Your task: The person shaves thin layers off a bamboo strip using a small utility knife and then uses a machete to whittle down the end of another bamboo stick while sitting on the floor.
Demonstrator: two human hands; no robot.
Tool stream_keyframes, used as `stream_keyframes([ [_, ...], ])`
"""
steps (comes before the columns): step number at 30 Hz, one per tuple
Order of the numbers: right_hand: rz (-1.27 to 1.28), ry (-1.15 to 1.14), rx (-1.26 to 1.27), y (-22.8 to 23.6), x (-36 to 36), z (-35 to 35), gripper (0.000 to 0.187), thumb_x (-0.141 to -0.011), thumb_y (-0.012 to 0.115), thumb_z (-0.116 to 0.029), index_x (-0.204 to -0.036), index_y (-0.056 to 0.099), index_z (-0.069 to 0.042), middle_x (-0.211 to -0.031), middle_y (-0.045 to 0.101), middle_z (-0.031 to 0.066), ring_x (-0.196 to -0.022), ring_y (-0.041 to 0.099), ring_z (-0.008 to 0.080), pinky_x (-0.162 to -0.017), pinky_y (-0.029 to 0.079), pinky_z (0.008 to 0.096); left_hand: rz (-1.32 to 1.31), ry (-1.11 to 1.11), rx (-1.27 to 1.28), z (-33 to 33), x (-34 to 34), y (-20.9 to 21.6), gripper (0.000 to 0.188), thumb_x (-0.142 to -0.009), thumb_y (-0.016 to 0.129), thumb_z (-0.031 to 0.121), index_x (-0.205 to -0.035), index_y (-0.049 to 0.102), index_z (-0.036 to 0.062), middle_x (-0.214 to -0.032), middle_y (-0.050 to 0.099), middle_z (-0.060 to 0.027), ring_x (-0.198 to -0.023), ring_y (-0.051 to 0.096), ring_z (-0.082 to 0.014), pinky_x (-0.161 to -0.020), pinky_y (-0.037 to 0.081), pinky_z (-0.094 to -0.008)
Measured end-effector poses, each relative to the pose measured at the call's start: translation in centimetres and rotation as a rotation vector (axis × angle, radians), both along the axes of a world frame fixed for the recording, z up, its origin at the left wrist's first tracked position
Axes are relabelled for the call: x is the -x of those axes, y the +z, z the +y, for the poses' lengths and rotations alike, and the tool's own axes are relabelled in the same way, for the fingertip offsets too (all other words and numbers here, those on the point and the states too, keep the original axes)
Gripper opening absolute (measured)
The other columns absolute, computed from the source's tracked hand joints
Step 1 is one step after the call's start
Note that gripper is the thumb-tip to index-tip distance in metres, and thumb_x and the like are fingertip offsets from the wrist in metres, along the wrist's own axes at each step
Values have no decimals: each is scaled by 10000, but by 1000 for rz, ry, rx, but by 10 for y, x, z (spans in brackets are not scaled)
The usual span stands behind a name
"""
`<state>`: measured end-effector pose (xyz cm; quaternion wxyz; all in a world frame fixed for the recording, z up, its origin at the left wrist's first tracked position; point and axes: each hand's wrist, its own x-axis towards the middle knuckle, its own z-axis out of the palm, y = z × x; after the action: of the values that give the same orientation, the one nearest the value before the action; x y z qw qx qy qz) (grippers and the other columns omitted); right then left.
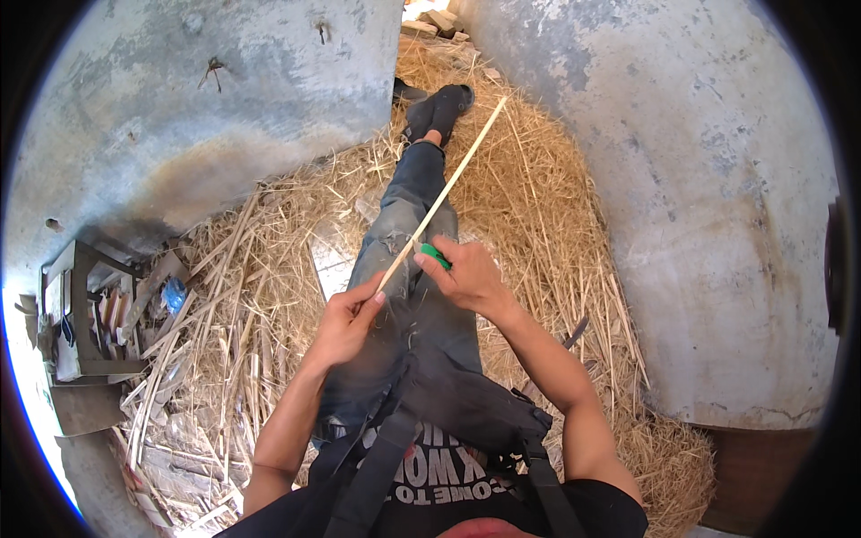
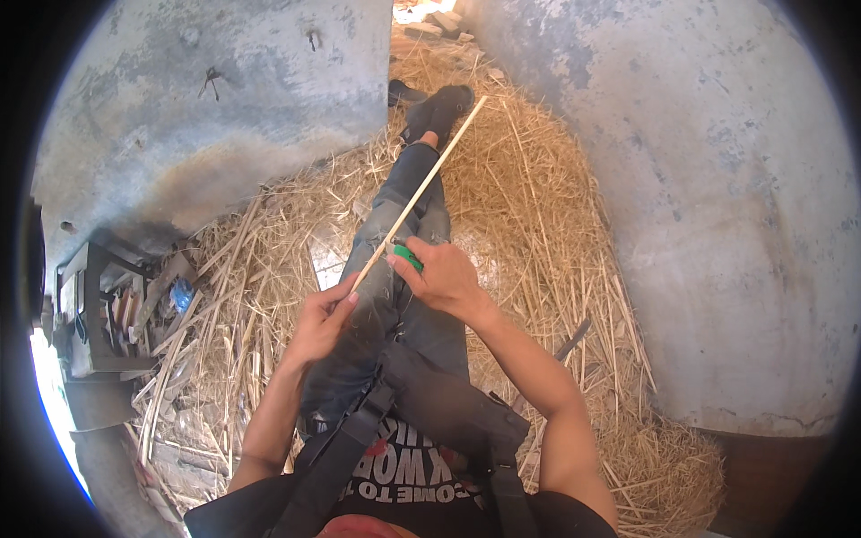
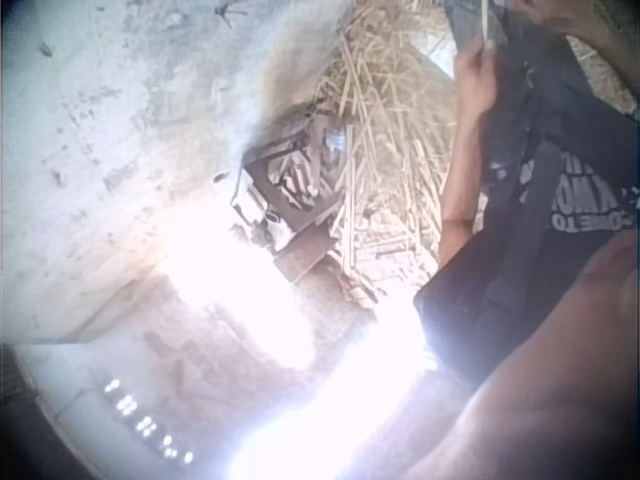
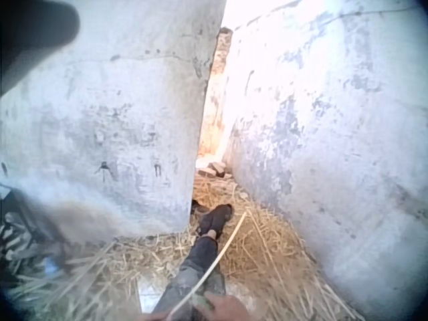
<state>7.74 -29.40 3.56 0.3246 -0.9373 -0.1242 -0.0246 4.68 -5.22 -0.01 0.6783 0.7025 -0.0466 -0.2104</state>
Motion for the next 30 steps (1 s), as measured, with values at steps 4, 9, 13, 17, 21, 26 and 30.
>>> stream_keyframes([
  [4, -27, 108, 7, -12, 7, 8, 407, -965, 606, -456, -881, 612, -58, -627, 617, 216, -627, 630, 460, -570, 485, 530, 50, -7, -16, 1, 5, 7, 402, -1035, 610, 143, -1411, 575, 6, -698, 454, 105, -608, 372, -8, -528, 312, -211],
  [9, -30, -256, -172, -24, -44, -42, 542, -1008, 522, -535, -1183, 685, -48, -777, 699, 206, -798, 713, 353, -706, 521, 480, 50, -49, -11, 24, 21, 10, 391, -1031, 615, 142, -1394, 588, -3, -724, 483, 101, -634, 384, -1, -546, 316, -202],
  [13, 30, -822, -281, -29, -85, -170, 565, -1054, 463, -510, -1110, 716, -8, -633, 535, 25, -601, 491, 219, -641, 443, 427, -20, -119, -77, 49, 36, 11, 385, -1029, 618, 138, -1377, 594, -24, -799, 571, 69, -705, 448, -4, -613, 377, -189],
  [17, -63, -609, -418, -39, -69, -158, 513, -1048, 510, -466, -1006, 690, 13, -664, 587, 30, -627, 532, 220, -653, 459, 402, -73, 1, -88, 43, 32, 6, 395, -1037, 605, 146, -1388, 580, -34, -835, 571, 74, -716, 436, -6, -619, 355, -191],
  [21, -71, -106, -195, -12, -9, -29, 395, -1015, 568, -387, -1054, 672, -8, -725, 661, 216, -672, 661, 368, -629, 493, 453, -66, 32, -69, 26, 24, 6, 386, -1028, 617, 132, -1377, 591, -31, -882, 611, 44, -762, 481, -20, -674, 418, -193],
  [26, -220, -185, -200, -10, -13, -4, 428, -1014, 537, -408, -903, 660, -13, -659, 624, 244, -626, 654, 405, -576, 478, 467, -93, -23, -104, 27, 26, 0, 377, -1021, 629, 135, -1357, 605, -36, -765, 530, 71, -687, 425, -18, -591, 366, -209],
  [30, -35, -513, -153, 12, -62, -88, 533, -1032, 497, -491, -906, 701, -15, -655, 653, 172, -614, 647, 275, -584, 470, 374, -34, -132, -222, 50, 38, 13, 368, -1017, 632, 125, -1343, 612, -44, -741, 520, 73, -674, 411, -14, -582, 363, -211],
])
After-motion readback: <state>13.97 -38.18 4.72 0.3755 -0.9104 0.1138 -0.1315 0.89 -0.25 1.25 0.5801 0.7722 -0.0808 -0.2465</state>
